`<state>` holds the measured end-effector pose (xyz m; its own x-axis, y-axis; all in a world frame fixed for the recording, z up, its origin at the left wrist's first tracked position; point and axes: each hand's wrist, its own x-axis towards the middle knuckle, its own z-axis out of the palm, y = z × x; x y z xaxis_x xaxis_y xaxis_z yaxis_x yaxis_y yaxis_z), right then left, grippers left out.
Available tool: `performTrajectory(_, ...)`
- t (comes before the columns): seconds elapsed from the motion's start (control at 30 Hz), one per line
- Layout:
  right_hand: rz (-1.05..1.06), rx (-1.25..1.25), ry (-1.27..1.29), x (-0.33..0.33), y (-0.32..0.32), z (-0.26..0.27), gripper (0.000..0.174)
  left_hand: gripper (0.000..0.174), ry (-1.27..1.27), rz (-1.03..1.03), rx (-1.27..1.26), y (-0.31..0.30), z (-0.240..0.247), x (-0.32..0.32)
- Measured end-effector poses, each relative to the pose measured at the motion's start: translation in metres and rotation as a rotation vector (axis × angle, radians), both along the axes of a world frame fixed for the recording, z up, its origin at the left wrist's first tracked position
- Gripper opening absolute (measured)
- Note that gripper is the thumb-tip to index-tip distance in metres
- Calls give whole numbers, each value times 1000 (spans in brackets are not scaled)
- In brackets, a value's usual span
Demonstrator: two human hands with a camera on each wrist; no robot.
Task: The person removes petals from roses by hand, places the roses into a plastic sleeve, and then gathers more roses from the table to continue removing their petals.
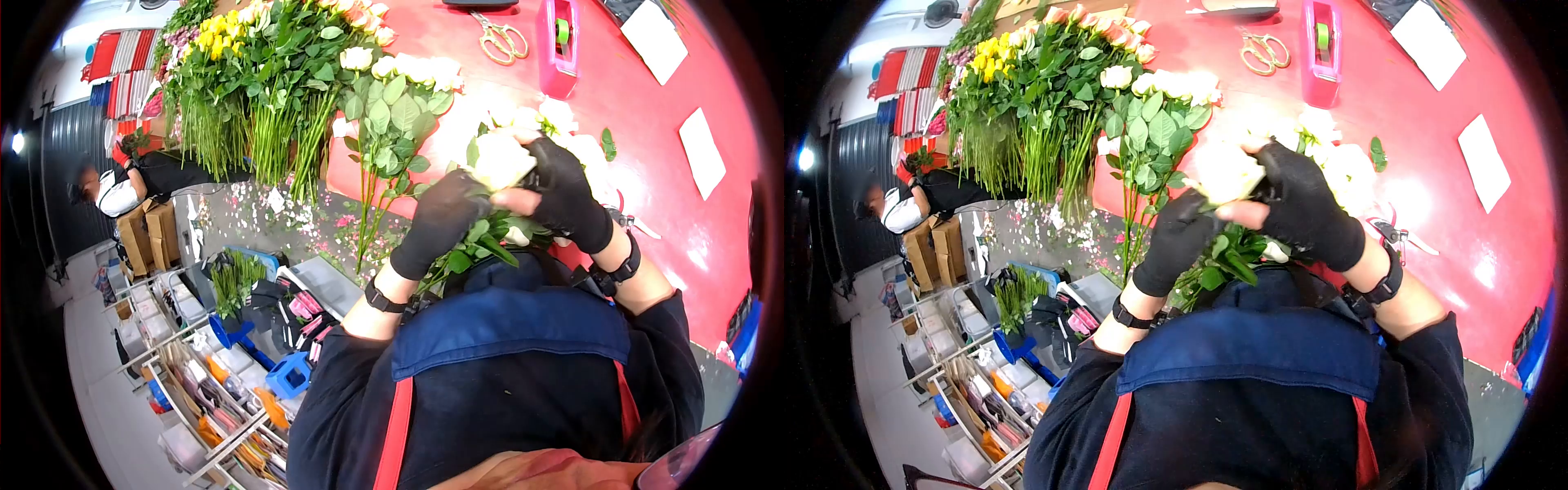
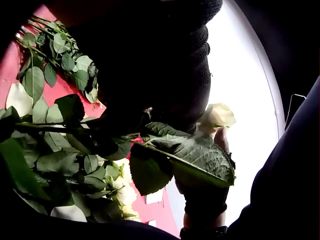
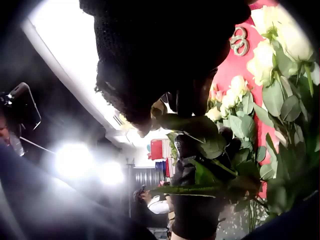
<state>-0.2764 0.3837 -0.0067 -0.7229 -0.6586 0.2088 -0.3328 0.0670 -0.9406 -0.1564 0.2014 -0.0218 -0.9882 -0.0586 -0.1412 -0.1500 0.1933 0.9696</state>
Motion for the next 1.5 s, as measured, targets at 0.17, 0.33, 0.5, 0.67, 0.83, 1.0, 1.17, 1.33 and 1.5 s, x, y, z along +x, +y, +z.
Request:
performTrajectory(0.17, -157, 379, 46, -19, 45, -41, 56, 34, -106, 51, -3, -12, -35, -21)
performTrajectory(0.33, -316, 569, 14, -22, 87, -84, 63, 30, -13, 339, -799, -63, -111, -66)
performTrajectory(0.5, -483, 443, 63, -27, 61, -37, 53, 35, -99, 331, -1358, -76, -134, -104)
performTrajectory(0.67, -285, 182, -13, -39, 24, -15, 27, 29, -69, 393, -1038, -73, -111, -106)
performTrajectory(0.83, -203, 114, -172, -45, -26, -29, 38, 22, 287, 361, -755, -47, -51, -68)
performTrajectory(1.0, -157, 68, 143, -33, -43, -22, 31, 24, -11, 306, 122, -28, -19, -46)
performTrajectory(1.17, -168, 65, 299, -15, -37, -6, 14, 23, -129, 231, 398, -24, 10, -37)
performTrajectory(1.33, -173, -40, -108, -11, -26, -4, 9, 22, 394, 36, -300, -26, 23, -28)
performTrajectory(1.5, -129, -15, -117, 0, -23, 9, 21, 24, 483, 41, -488, -28, 36, -16)
